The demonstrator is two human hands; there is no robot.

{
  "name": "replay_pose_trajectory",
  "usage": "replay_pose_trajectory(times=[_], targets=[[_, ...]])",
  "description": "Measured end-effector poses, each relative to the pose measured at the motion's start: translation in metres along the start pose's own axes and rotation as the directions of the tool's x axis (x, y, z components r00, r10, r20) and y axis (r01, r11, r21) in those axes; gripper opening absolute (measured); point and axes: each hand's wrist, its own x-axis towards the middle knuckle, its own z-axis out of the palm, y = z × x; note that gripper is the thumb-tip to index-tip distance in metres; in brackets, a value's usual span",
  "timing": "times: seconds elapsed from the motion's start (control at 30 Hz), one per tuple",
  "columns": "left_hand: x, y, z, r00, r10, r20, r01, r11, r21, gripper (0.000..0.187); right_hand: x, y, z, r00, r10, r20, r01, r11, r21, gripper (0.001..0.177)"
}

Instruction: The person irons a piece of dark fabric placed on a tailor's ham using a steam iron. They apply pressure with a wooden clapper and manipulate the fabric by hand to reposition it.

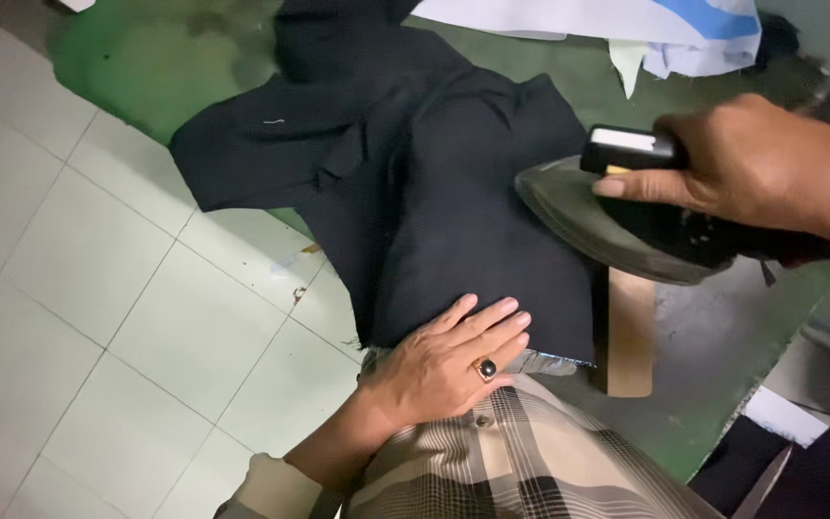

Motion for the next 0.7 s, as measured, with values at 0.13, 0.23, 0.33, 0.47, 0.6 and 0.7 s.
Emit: replay_pose_trajectory(times=[0.13, 0.23, 0.33, 0.47, 0.6, 0.7], targets=[[0.001, 0.003, -0.009, 0.997, 0.023, -0.078, -0.021, 1.0, 0.018, 0.036, -0.004, -0.004, -0.002, 1.0, 0.017, 0.012, -0.017, 1.0, -0.019, 0.07], [0.001, 0.003, -0.01, 0.994, 0.03, -0.11, -0.03, 1.0, 0.001, 0.037, -0.009, -0.017, -0.015, 0.994, 0.064, 0.093, -0.064, 0.998, -0.001, 0.073], [-0.004, 0.004, -0.01, 0.992, 0.04, -0.123, -0.044, 0.999, -0.032, 0.039, -0.016, -0.027, -0.022, 0.983, 0.048, 0.176, -0.053, 0.998, 0.024, 0.066], [-0.024, 0.002, 0.007, 0.973, -0.087, -0.213, 0.121, 0.981, 0.153, 0.048, -0.02, -0.022, -0.003, 0.988, -0.094, 0.118, 0.106, 0.989, -0.099, 0.065], [-0.032, -0.005, 0.015, 0.857, -0.409, -0.313, 0.47, 0.871, 0.147, 0.045, -0.026, -0.019, 0.017, 0.967, -0.239, 0.089, 0.251, 0.955, -0.159, 0.066], [-0.042, -0.011, 0.014, 0.856, -0.454, -0.246, 0.487, 0.868, 0.092, 0.045, -0.04, -0.023, 0.022, 0.949, -0.293, 0.119, 0.305, 0.947, -0.098, 0.066]])
